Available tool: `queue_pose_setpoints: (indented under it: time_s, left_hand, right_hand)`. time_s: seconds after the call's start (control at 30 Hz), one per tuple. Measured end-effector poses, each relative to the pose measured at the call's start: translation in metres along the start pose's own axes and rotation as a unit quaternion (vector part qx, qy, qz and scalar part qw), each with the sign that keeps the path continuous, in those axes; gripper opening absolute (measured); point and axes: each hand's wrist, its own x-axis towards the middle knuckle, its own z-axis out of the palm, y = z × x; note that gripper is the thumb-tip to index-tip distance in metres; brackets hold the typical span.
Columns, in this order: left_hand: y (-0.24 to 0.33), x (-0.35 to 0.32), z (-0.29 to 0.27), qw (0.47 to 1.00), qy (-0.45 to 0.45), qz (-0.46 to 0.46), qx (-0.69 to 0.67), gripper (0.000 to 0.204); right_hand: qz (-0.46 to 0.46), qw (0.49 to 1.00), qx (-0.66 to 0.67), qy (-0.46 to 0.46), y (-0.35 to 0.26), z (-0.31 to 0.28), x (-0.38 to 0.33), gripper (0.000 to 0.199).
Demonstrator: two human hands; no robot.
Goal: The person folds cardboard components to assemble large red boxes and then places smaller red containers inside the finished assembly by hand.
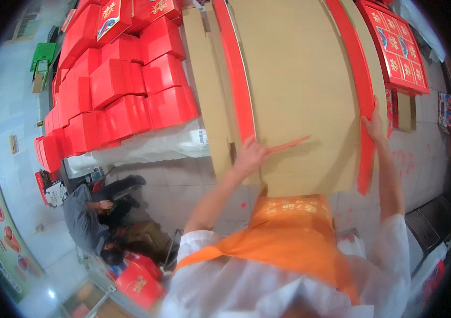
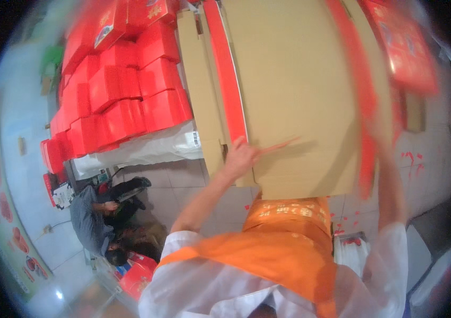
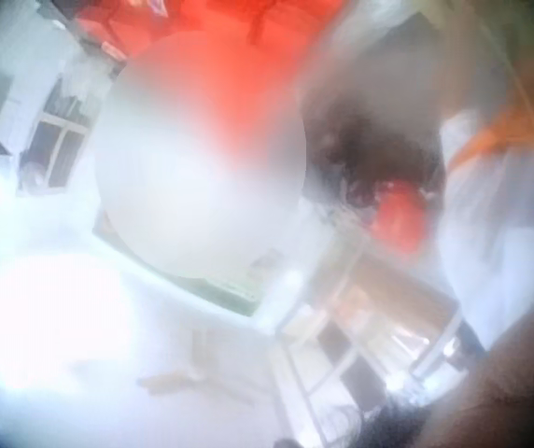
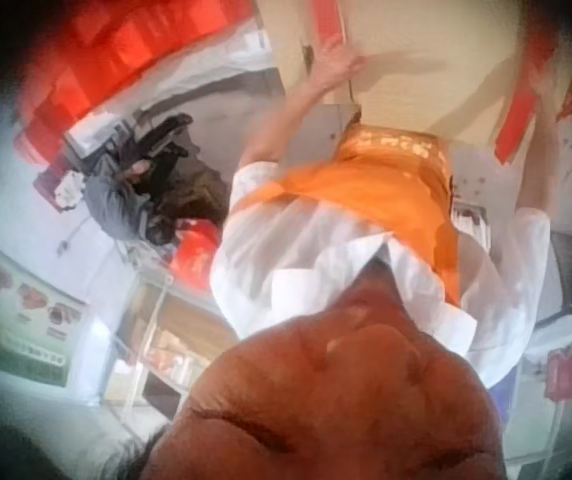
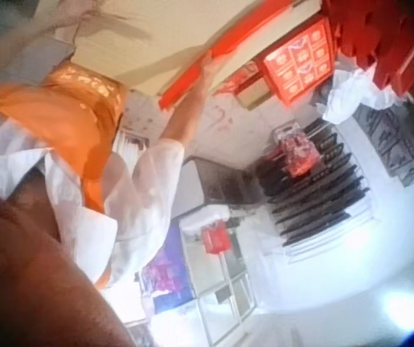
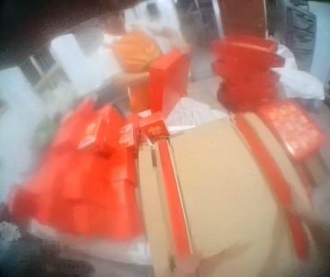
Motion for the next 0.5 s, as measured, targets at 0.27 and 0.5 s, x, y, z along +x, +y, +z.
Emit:
queue_pose_setpoints:
  time_s: [0.27, 0.5]
  left_hand:
    - [0.042, 0.037, 0.023, 0.992, -0.05, 0.01, 0.118, 0.01]
    - [0.038, 0.036, 0.027, 0.989, -0.051, 0.037, 0.137, 0.009]
  right_hand:
    - [-0.141, 0.967, -0.21, -0.011, -0.005, 0.007, -0.054, 0.07]
    - [-0.229, 0.89, -0.259, -0.295, 0.014, -0.064, -0.124, 0.064]
